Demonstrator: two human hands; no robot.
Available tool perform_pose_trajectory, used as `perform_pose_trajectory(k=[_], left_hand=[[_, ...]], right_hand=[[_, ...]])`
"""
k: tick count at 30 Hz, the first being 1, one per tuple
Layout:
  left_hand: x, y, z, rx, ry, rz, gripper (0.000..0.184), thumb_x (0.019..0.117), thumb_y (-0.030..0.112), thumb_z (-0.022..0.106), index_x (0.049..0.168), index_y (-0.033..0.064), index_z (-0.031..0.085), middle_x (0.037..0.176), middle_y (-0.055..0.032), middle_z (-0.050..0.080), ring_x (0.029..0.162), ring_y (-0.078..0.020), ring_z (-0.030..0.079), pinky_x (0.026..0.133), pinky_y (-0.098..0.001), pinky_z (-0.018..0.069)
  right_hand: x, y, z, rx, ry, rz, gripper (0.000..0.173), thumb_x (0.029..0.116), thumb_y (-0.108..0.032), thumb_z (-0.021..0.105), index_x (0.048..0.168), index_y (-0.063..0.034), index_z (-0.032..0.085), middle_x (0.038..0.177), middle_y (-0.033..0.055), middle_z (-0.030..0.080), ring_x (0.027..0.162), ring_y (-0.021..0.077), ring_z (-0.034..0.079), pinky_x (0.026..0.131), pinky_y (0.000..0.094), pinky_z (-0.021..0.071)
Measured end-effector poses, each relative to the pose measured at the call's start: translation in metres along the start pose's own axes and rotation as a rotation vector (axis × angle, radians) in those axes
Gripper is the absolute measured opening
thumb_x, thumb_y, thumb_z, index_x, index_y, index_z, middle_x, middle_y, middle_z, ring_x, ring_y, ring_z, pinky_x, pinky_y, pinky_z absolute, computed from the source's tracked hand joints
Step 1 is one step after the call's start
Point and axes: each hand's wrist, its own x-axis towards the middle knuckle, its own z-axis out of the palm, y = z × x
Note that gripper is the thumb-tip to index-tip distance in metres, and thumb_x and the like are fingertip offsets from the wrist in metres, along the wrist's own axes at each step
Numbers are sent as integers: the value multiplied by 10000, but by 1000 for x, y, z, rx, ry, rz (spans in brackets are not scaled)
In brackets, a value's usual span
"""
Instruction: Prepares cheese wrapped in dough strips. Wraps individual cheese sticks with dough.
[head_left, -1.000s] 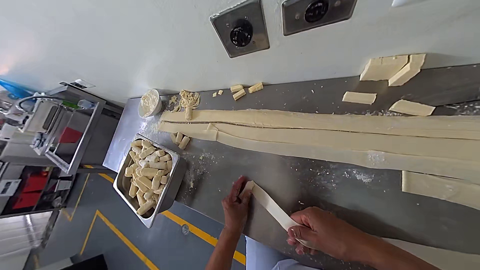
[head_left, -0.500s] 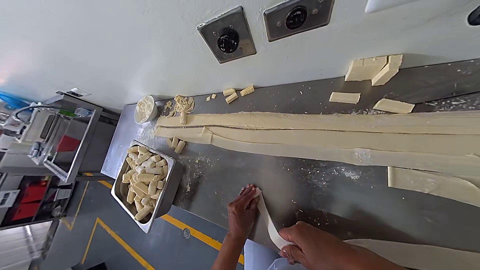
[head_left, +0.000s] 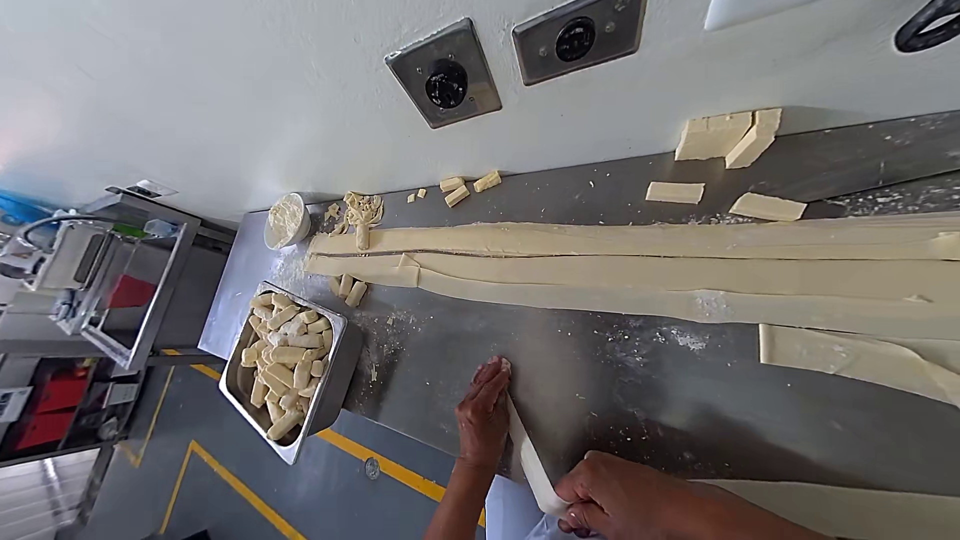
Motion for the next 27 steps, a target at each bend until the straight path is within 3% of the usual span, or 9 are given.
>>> perform_pose_trajectory(k=[4,6,8,12,14,16,20,24,27], left_hand=[[-8,1,-6,2,-106,72,293,886,-94,538,1085,-87,753,1168,-257,718,1134,-439,685,1023,-523,530],[-8,-3,-9,-18,-77,22,273,890,-38,598,1116,-121,726,1151,-266,718,1101,-430,702,1004,-529,540],[-11,-5,-2,-7,-71,-8,370,890,72,671,1182,-154,679,1208,-289,690,1157,-457,667,1053,-574,489],[-11,-2,3,34,-24,4,269,870,-12,644,1100,-122,730,1158,-276,713,1122,-462,683,1025,-561,515],[-17,2,2,44,-74,57,271,909,-27,575,1115,-123,724,1205,-288,693,1168,-488,650,1046,-610,477],[-18,3,-3,-6,-128,58,303,927,-41,511,1136,-126,714,1226,-285,685,1188,-467,647,1063,-583,475],[-18,-2,1,-7,-102,-7,391,914,80,624,1212,-173,651,1244,-307,667,1196,-478,638,1083,-602,450],[-15,3,5,-19,-26,-27,266,840,-44,645,1077,-120,738,1133,-276,721,1100,-443,699,1010,-533,538],[-21,6,2,27,-101,53,302,910,-19,549,1139,-134,709,1231,-297,678,1198,-490,632,1071,-622,450]], right_hand=[[-3,3,1,65,47,5,323,1077,-193,527,885,44,632,784,152,607,739,235,578,690,415,435],[-4,2,1,108,56,9,316,1077,-192,526,901,45,636,838,149,646,776,209,599,715,396,447],[-5,2,2,151,73,16,311,1079,-189,522,909,45,634,877,144,669,806,184,614,735,373,456],[-8,13,8,261,112,60,296,1080,-204,525,958,28,661,970,122,727,893,153,681,822,353,511],[-7,20,11,321,129,82,276,1075,-197,535,968,19,669,985,103,738,901,132,693,838,337,528],[-6,23,13,378,146,101,252,1070,-192,543,972,2,672,983,80,744,893,106,699,836,316,537],[-4,24,17,473,168,103,236,1068,-180,538,992,-1,672,982,60,749,877,76,702,835,292,545],[-2,27,19,630,206,141,170,1070,-138,528,1028,-22,645,977,33,755,871,82,732,860,285,589],[2,31,18,729,241,157,140,1067,-124,534,1027,-38,638,964,18,762,848,96,745,830,285,605]])
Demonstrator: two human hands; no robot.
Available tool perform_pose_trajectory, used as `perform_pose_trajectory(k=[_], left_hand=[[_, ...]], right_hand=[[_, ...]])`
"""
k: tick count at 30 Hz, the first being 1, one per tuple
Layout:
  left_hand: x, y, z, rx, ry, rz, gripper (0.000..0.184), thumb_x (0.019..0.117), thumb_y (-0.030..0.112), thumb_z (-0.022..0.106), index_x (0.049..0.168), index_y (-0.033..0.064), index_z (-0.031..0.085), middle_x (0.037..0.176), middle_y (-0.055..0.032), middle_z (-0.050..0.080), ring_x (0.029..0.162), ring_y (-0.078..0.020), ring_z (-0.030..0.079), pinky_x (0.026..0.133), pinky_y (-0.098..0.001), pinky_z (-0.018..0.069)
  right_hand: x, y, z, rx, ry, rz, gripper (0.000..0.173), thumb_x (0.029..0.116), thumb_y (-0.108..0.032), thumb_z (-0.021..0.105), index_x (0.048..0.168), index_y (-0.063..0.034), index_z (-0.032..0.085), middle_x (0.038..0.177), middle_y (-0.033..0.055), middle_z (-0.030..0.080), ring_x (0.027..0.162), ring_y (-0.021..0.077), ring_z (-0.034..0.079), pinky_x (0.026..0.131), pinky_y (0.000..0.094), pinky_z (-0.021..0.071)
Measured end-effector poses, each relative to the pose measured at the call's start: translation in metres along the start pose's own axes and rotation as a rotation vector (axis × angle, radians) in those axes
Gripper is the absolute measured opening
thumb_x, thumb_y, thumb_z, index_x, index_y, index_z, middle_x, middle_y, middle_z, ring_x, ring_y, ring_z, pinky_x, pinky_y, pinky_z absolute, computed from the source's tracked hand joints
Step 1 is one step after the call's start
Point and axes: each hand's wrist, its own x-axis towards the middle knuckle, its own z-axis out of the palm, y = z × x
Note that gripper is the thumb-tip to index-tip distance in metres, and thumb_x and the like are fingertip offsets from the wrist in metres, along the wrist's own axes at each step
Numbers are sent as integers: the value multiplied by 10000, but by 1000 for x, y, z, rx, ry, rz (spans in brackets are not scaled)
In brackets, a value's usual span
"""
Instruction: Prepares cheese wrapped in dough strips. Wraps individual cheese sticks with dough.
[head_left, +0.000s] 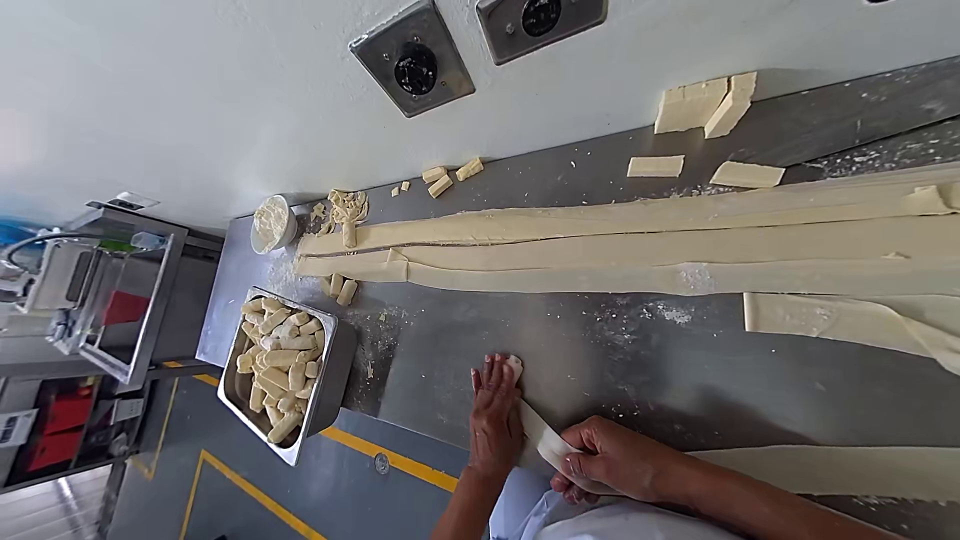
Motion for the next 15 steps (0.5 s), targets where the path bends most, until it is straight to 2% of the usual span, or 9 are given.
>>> perform_pose_trajectory(k=[3,4,6,8,9,12,15], left_hand=[[-1,-1,-6,-43,-37,-23,333,938,-7,485,1158,-137,699,1231,-281,684,1200,-452,645,1084,-605,447],[-2,-3,-4,-41,-17,-47,341,956,29,504,1186,-156,675,1235,-286,680,1201,-452,644,1092,-600,441],[-3,-1,3,-57,-4,-64,419,933,83,582,1253,-185,616,1251,-293,670,1202,-448,645,1099,-567,448],[-1,4,7,-117,18,-72,382,866,26,653,1199,-161,665,1177,-259,712,1127,-407,697,1029,-491,531],[1,6,7,-133,37,-78,341,853,-12,649,1162,-151,690,1150,-261,721,1099,-410,708,1001,-484,550],[1,7,5,-77,31,-21,278,893,-41,605,1133,-133,711,1160,-280,712,1119,-454,687,1030,-539,521],[-1,1,-1,-115,-18,3,284,946,22,575,1142,-134,708,1149,-253,724,1108,-404,706,1022,-488,539]], right_hand=[[2,2,-1,119,1,-3,120,1065,-104,522,1032,-60,628,950,15,772,832,116,759,802,288,624],[2,2,0,156,4,3,120,1069,-105,516,1034,-64,623,947,18,774,829,121,761,793,287,625],[1,0,-1,210,19,20,125,1078,-114,505,1039,-70,616,944,20,775,823,128,763,782,285,626],[1,-1,-2,246,39,40,130,1084,-119,494,1049,-67,608,951,27,776,821,139,766,773,289,628],[1,-1,-2,258,50,48,134,1087,-119,487,1046,-67,604,952,29,777,817,141,767,770,290,630],[4,-1,-4,299,72,57,148,1093,-127,481,1064,-63,610,955,31,777,813,141,767,766,286,630],[3,-3,-5,338,103,61,146,1091,-128,486,1057,-62,611,944,41,776,801,153,768,756,288,634]])
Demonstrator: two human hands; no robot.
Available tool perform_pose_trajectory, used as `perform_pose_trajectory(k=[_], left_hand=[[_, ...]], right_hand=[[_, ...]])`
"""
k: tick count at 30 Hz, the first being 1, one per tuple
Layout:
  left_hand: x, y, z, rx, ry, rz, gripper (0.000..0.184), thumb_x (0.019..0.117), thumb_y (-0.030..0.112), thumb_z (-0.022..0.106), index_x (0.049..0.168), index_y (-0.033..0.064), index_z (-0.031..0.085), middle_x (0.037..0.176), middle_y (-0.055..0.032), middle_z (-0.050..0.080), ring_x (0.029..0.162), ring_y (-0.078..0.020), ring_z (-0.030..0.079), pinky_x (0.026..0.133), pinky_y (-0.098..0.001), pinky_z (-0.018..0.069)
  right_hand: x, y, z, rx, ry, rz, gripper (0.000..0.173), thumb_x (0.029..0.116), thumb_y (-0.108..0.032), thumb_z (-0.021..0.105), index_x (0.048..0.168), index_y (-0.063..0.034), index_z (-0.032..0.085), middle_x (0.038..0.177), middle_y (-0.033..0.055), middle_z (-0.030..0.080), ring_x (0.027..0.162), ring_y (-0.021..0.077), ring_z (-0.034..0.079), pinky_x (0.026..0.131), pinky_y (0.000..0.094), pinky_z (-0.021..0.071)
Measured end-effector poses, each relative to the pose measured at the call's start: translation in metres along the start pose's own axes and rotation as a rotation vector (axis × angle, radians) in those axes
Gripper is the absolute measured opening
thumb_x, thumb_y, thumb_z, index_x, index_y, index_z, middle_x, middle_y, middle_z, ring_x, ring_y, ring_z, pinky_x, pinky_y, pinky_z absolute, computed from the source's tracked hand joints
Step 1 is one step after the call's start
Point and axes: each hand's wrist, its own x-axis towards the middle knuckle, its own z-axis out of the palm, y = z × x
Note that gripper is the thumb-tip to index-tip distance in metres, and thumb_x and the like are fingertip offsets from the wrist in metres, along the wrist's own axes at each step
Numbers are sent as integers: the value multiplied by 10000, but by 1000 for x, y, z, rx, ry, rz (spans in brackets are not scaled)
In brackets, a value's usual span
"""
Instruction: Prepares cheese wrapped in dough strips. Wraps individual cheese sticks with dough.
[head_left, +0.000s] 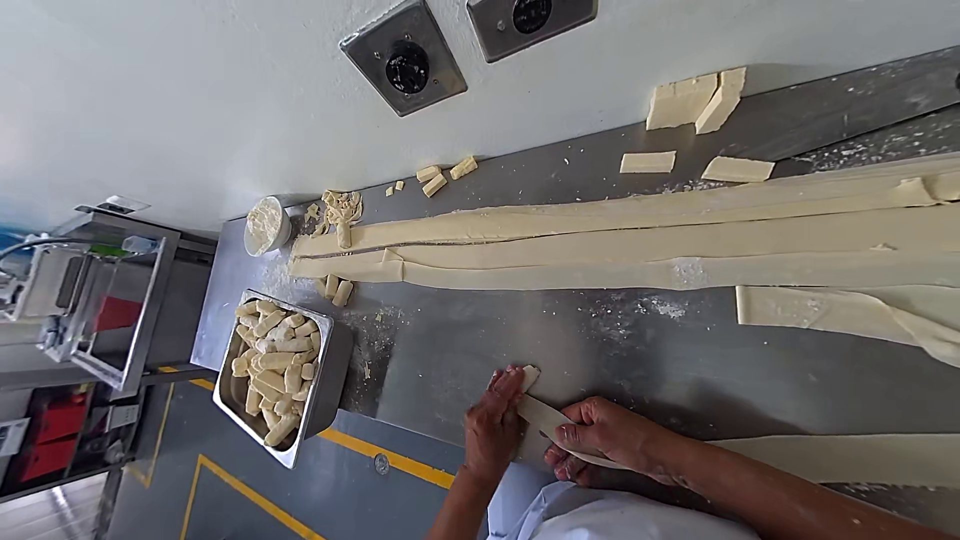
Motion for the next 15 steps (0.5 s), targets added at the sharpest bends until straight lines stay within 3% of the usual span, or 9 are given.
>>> perform_pose_trajectory(k=[3,7,11,13,15], left_hand=[[-1,-3,3,6,-33,-41,405,911,85,645,1232,-162,646,1245,-283,676,1196,-445,649,1086,-543,473],[4,-1,4,-26,18,-39,252,842,-33,653,1063,-111,746,1127,-269,725,1105,-427,701,1022,-514,534],[-2,1,-3,-22,-68,24,260,931,8,572,1095,-93,746,1194,-261,707,1175,-424,668,1074,-511,494],[-2,0,-5,-27,-64,27,266,936,17,564,1095,-105,740,1165,-253,719,1132,-397,697,1046,-499,518],[-4,1,0,9,-69,13,346,932,66,590,1187,-150,678,1237,-281,682,1198,-421,656,1092,-548,463]], right_hand=[[0,-2,1,7,9,5,150,1098,-138,473,1067,-65,600,946,34,774,801,145,766,751,285,631],[0,-2,2,-7,30,5,161,1105,-156,461,1073,-68,592,936,28,769,799,138,762,737,280,626],[1,-5,3,-5,39,-12,160,1105,-146,458,1077,-64,592,928,30,768,791,139,763,733,278,627],[0,-6,4,-19,40,-6,163,1105,-152,460,1079,-62,593,926,27,767,791,135,761,735,274,625],[0,-5,4,-42,31,-9,168,1107,-169,462,1065,-68,589,919,20,768,782,128,761,731,270,625]])
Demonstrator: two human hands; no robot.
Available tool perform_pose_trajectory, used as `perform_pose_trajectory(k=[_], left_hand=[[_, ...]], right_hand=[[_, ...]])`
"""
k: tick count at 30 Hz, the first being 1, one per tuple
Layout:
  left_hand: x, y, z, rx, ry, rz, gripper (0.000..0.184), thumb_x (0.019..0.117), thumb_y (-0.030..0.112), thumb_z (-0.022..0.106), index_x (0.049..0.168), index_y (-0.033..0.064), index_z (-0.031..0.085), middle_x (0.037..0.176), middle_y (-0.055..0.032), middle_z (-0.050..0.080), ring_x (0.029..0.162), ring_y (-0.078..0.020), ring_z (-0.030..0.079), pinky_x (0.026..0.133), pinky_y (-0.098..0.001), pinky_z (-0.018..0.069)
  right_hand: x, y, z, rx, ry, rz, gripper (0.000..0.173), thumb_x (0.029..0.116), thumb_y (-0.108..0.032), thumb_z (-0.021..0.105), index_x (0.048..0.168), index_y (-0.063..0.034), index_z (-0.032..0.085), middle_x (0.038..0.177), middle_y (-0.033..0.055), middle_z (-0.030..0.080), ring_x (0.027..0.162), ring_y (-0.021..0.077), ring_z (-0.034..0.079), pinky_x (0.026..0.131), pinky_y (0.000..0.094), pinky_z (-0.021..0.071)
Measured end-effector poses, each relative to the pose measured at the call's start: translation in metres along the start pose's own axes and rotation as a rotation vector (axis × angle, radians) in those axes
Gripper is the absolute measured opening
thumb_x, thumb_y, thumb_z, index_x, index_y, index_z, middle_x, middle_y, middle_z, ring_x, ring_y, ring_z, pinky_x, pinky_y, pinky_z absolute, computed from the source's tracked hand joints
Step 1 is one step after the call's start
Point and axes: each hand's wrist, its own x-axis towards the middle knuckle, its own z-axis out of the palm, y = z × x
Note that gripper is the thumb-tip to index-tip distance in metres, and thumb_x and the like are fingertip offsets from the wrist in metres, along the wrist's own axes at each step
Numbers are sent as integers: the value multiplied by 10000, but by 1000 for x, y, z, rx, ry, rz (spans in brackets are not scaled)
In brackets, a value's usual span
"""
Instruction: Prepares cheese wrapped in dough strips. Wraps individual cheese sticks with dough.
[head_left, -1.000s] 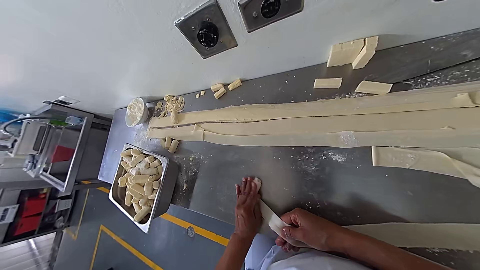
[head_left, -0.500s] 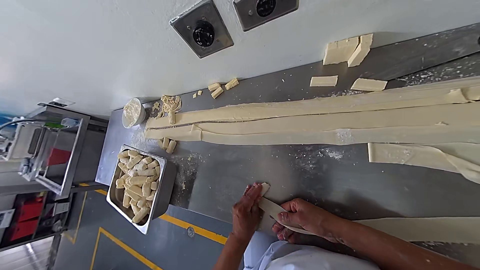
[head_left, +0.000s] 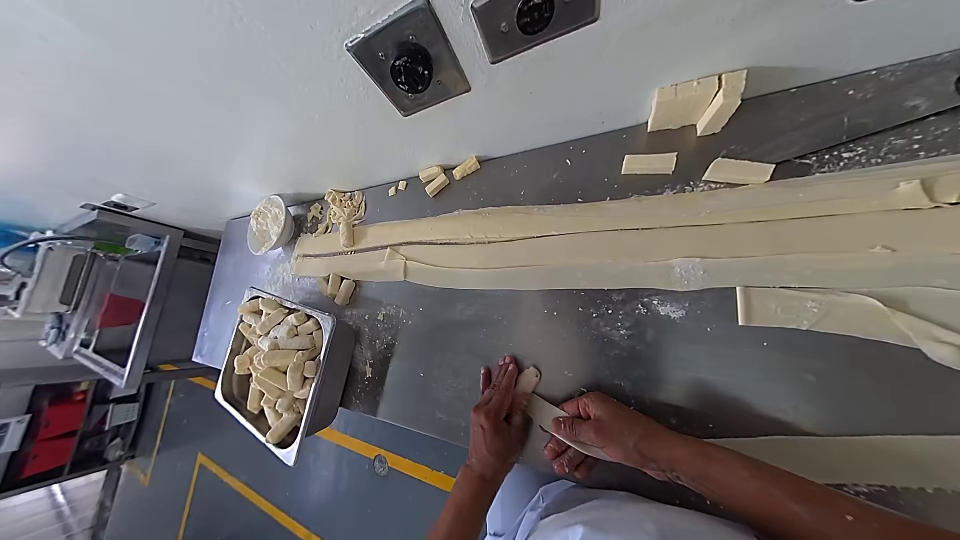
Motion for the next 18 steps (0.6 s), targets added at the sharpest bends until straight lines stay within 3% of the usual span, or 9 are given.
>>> perform_pose_trajectory(k=[2,5,9,13,15,18], left_hand=[[0,2,7,16,-14,5,373,899,78,627,1191,-149,677,1247,-280,677,1219,-443,636,1097,-567,449],[6,0,4,2,36,-17,275,864,-27,631,1104,-117,731,1169,-268,713,1139,-433,684,1037,-521,521],[0,6,-3,-22,-56,22,304,952,27,535,1157,-104,717,1287,-305,646,1252,-466,604,1109,-535,450],[-7,14,-2,-72,-25,-97,306,969,8,487,1133,-96,723,1315,-337,613,1293,-520,546,1139,-588,390],[-10,28,-3,-156,-55,-183,317,975,-17,464,1166,-122,695,1307,-302,635,1292,-448,579,1144,-547,406],[5,43,-17,-465,-32,-526,302,963,-29,579,1233,-160,614,1211,-225,702,1139,-203,698,1023,-323,542]], right_hand=[[0,1,-1,-26,9,-5,178,1108,-193,469,1032,-79,584,900,14,768,766,123,760,715,268,623],[2,2,-1,-80,21,-1,166,1100,-188,490,1054,-67,594,906,13,757,772,110,753,719,262,618],[7,-4,1,-176,32,-1,182,1095,-191,504,1052,-48,609,905,18,748,754,98,737,707,259,605],[13,-8,6,-216,10,58,199,1111,-178,454,1146,-29,583,942,47,737,758,118,734,705,280,603],[18,-12,10,-249,39,73,227,1115,-177,433,1213,-16,560,1015,66,715,774,123,723,715,291,598],[19,-18,15,-482,83,42,334,1104,-288,484,1221,13,568,1034,105,687,802,151,693,753,330,572]])
